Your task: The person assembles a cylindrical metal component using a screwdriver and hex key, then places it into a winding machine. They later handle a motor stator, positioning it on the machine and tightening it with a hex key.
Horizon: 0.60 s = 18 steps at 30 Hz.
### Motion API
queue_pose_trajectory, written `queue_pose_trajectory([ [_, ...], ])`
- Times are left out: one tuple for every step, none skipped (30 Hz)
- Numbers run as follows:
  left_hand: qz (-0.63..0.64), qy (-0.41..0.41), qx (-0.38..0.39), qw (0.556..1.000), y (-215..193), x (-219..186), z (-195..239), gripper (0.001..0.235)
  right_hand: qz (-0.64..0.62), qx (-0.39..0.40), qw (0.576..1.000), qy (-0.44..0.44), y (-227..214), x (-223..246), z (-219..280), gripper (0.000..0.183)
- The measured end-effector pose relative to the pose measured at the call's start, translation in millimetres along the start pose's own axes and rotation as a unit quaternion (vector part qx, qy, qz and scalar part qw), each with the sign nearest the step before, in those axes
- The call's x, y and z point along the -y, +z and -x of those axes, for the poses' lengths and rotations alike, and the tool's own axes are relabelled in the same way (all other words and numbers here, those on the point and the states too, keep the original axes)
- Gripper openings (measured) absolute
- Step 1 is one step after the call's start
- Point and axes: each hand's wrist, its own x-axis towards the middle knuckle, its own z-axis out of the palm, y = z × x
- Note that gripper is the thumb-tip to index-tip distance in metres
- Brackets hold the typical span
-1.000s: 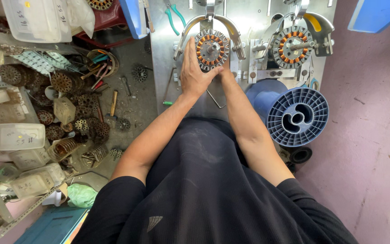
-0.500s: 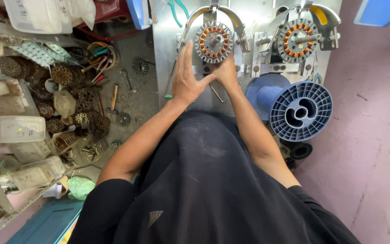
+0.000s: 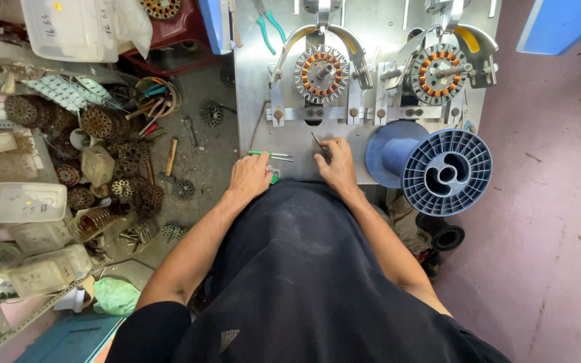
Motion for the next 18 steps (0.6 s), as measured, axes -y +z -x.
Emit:
queue_pose_trajectory([
  [0.016, -0.006, 0.008, 1.0, -2, 2, 1, 0.048, -0.002, -0.004, 1.0, -0.014, 0, -2, -3, 0.031],
  [0.034, -0.014, 0.018, 0.999, -2, 3, 3, 0.054, -0.003, 0.0, 1.0, -0.006, 0, -4, -4, 0.03],
  [0.033, -0.017, 0.014, 0.999, -2, 2, 3, 0.053, -0.005, 0.005, 1.0, 0.002, 0, -6, -8, 0.03],
  [0.033, -0.021, 0.013, 0.999, -2, 2, 4, 0.052, -0.008, 0.01, 1.0, 0.012, 1, -8, -10, 0.03],
  [0.032, -0.025, 0.011, 0.999, -1, 1, 5, 0.05, -0.01, 0.009, 1.0, 0.015, 3, -10, -13, 0.029],
  [0.016, -0.022, 0.003, 1.0, 2, -2, 4, 0.05, -0.01, 0.007, 1.0, 0.017, 3, -12, -16, 0.029],
  [-0.001, -0.018, -0.004, 1.0, 4, -6, 6, 0.051, -0.011, 0.005, 1.0, 0.019, 2, -12, -15, 0.028],
  [-0.02, -0.014, -0.017, 1.0, 5, -8, 6, 0.051, -0.012, 0.008, 1.0, 0.018, 3, -11, -17, 0.028],
  [-0.018, -0.024, -0.018, 0.999, 4, -10, 7, 0.053, -0.013, 0.011, 1.0, 0.018, 3, -9, -19, 0.027],
  [-0.018, -0.03, -0.022, 0.999, 2, -11, 5, 0.056, -0.015, 0.01, 1.0, 0.015, 3, -6, -22, 0.027],
  [-0.018, -0.037, -0.026, 0.999, -1, -10, 3, 0.058, -0.022, 0.009, 1.0, 0.01, 4, -3, -25, 0.027],
  [0.018, -0.06, 0.002, 0.998, -3, -9, 2, 0.054, -0.027, 0.007, 1.0, 0.006, 3, -1, -25, 0.027],
  [0.053, -0.083, 0.029, 0.995, -6, -6, 1, 0.051, -0.033, 0.005, 0.999, 0.002, 2, 0, -26, 0.027],
  [0.089, -0.106, 0.06, 0.989, -8, -3, 3, 0.047, -0.033, 0.006, 0.999, 0.005, 1, 1, -23, 0.028],
  [0.115, -0.101, 0.049, 0.987, -10, 0, 4, 0.044, -0.034, 0.008, 0.999, 0.007, 0, 2, -21, 0.028],
  [0.141, -0.098, 0.04, 0.984, -12, 5, 6, 0.042, -0.036, 0.012, 0.999, 0.011, 0, 2, -21, 0.028],
  [0.167, -0.095, 0.031, 0.981, -13, 9, 6, 0.039, -0.036, 0.013, 0.999, 0.01, 0, 2, -22, 0.027],
  [0.185, -0.113, 0.029, 0.976, -12, 13, 8, 0.038, -0.035, 0.015, 0.999, 0.012, -1, 1, -21, 0.027],
])
